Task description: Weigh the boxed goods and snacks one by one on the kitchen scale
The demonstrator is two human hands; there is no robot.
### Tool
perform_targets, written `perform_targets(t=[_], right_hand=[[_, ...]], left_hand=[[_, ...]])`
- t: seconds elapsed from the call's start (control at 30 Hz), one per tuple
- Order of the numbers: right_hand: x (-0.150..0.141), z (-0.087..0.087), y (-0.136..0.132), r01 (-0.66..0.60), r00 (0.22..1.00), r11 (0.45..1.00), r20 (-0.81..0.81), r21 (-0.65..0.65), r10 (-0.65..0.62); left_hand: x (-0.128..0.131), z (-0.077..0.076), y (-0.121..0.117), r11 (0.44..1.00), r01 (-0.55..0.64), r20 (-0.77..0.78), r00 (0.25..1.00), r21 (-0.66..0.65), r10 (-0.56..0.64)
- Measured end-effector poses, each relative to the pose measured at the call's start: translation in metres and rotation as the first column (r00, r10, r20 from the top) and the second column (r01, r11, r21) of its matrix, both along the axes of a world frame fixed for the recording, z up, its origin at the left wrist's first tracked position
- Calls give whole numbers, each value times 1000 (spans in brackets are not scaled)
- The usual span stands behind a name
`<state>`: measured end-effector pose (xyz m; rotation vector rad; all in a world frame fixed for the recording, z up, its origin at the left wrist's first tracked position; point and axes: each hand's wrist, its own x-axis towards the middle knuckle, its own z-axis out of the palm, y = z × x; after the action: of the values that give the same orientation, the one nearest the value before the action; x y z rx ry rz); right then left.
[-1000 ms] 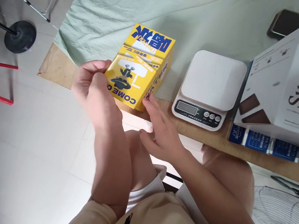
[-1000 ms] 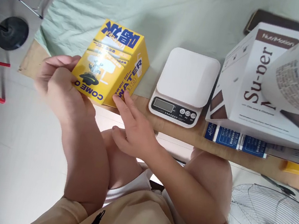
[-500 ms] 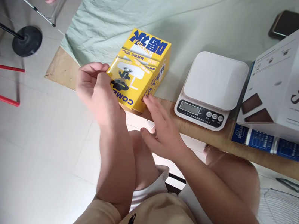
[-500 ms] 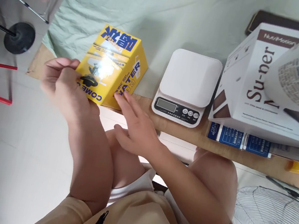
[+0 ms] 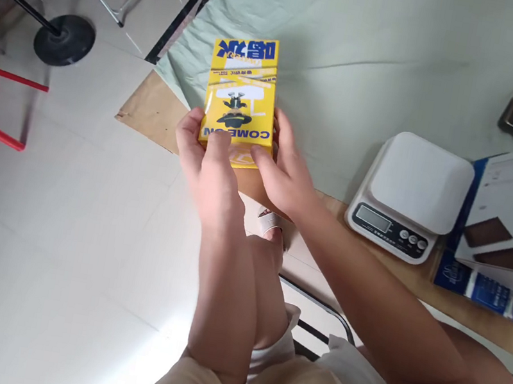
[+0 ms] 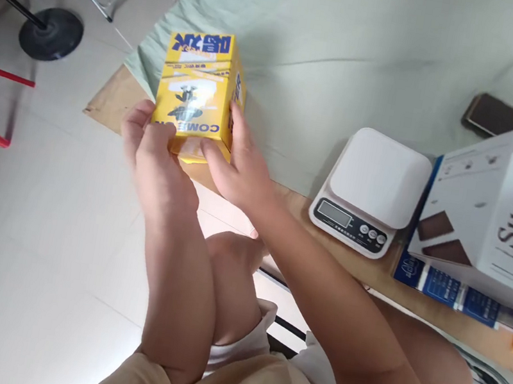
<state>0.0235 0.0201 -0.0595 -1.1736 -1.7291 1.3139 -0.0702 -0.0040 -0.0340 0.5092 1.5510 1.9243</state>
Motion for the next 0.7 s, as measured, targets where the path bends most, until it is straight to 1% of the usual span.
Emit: perform_targets(t=[0.1, 0.17, 0.23, 0.3, 0.4, 0.53, 0.7], right_hand=[[-24, 4, 19, 25, 1000, 992, -16, -125, -27], [-40, 6, 31, 31, 999, 990, -26, -138, -35], [-54, 5, 44, 12, 996, 993, -82, -121, -22], [-66, 2, 54, -19, 989, 995, -147, -96, 4], [-81, -3, 66, -74, 981, 995, -185, -67, 60], [-95, -9, 75, -162, 962, 986, -230, -44, 148], [-108, -13, 84, -263, 933, 965, -257, -4, 253]], left_hand=[[-12, 5, -2, 997, -45, 82, 995, -56, 50], [-19, 8, -3, 991, -72, 122, 989, -117, 86], [-25, 9, -4, 985, -86, 127, 986, -148, 106], [-30, 9, -5, 986, -94, 122, 986, -136, 111], [-38, 7, -7, 990, -86, 139, 985, -110, 100], [-47, 4, -9, 990, -80, 176, 979, -117, 100], [-57, -5, -7, 981, -135, 188, 969, -142, 160]])
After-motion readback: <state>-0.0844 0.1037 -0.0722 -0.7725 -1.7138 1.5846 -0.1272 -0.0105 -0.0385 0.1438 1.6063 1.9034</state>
